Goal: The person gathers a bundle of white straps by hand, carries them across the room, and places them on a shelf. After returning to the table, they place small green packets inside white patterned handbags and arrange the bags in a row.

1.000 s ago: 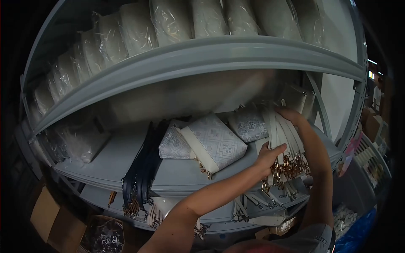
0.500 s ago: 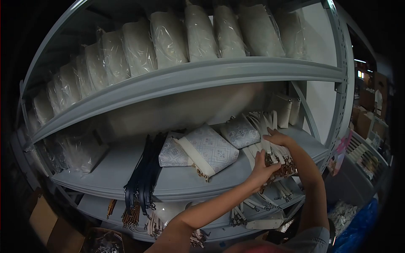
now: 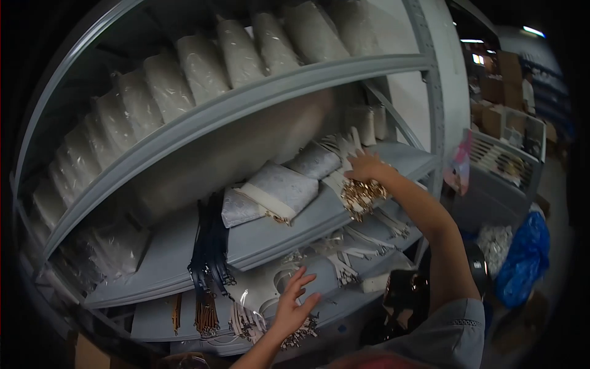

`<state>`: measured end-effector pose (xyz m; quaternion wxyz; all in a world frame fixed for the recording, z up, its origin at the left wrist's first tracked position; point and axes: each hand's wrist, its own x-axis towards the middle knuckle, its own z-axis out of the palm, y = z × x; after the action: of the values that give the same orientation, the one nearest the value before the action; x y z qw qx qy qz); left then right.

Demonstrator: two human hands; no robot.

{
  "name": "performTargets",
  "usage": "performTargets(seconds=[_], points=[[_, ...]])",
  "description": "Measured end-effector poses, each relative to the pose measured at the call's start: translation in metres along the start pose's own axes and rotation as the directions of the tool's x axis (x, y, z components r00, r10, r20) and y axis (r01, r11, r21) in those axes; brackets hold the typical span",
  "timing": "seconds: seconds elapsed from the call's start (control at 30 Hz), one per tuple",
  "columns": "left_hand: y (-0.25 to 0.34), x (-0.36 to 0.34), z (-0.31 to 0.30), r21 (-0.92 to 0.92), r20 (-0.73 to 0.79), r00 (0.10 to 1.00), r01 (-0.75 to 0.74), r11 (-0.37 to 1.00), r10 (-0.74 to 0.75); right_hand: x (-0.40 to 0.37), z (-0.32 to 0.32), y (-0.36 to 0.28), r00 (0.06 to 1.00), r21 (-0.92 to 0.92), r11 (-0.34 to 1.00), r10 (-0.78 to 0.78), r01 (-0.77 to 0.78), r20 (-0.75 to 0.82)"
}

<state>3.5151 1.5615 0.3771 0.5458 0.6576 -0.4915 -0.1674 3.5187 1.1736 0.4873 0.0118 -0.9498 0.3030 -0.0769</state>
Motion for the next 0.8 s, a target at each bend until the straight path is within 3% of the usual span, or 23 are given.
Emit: performTargets(seconds=[0.03,0.1,0.13,0.2,0.23,0.3,0.33,0.5,0.6,0.7,0.77,0.8], points=[[-0.001,-0.025,0.002,-0.007,0.066,0.998,0.016,1.0,-0.016,-0.023,-0.005,-0.008,0.999,-0.016,0.999,-0.033,0.033,-0.013],[0.001,-0.082,0.007,-0.177,-0.085,0.988,0.109,0.978,-0.125,-0.064,-0.003,-0.026,0.995,-0.057,0.994,-0.091,0.089,-0.037],[-0.011,-0.111,0.009,-0.182,-0.001,0.989,0.145,0.972,-0.148,-0.095,-0.011,-0.039,0.994,-0.096,0.989,-0.107,0.109,0.026],[-0.042,-0.164,0.018,-0.286,-0.094,0.959,0.232,0.93,-0.268,-0.148,-0.012,-0.057,0.978,-0.195,0.962,-0.168,0.19,0.124],[-0.046,-0.19,0.022,-0.289,-0.015,0.961,0.26,0.921,-0.276,-0.172,-0.007,-0.064,0.964,-0.194,0.958,-0.171,0.211,0.203],[-0.037,-0.222,0.047,-0.421,-0.001,0.828,0.509,0.751,-0.561,-0.234,-0.013,-0.077,0.911,-0.304,0.883,-0.258,0.357,0.32],[-0.029,-0.234,0.058,-0.551,0.098,0.847,0.484,0.68,-0.523,-0.262,-0.017,-0.079,0.889,-0.27,0.875,-0.304,0.403,0.342],[0.024,-0.252,0.122,-0.478,0.35,0.821,0.571,0.668,-0.451,-0.4,-0.076,-0.072,0.858,-0.123,0.896,-0.358,0.427,0.369],[0.047,-0.258,0.161,-0.447,0.479,0.794,0.588,0.674,-0.375,-0.469,-0.084,-0.045,0.856,-0.035,0.882,-0.445,0.47,0.265],[0.06,-0.263,0.207,-0.416,0.611,0.743,0.596,0.686,-0.275,-0.547,-0.102,-0.005,0.895,-0.054,0.96,-0.236,0.276,0.379],[0.072,-0.265,0.245,-0.378,0.707,0.676,0.61,0.696,-0.209,-0.597,-0.1,0.048,0.923,-0.042,0.984,-0.146,0.173,0.357],[0.081,-0.266,0.267,-0.325,0.753,0.622,0.635,0.7,-0.215,-0.628,-0.102,0.076,0.959,-0.042,0.998,-0.03,0.044,0.283]])
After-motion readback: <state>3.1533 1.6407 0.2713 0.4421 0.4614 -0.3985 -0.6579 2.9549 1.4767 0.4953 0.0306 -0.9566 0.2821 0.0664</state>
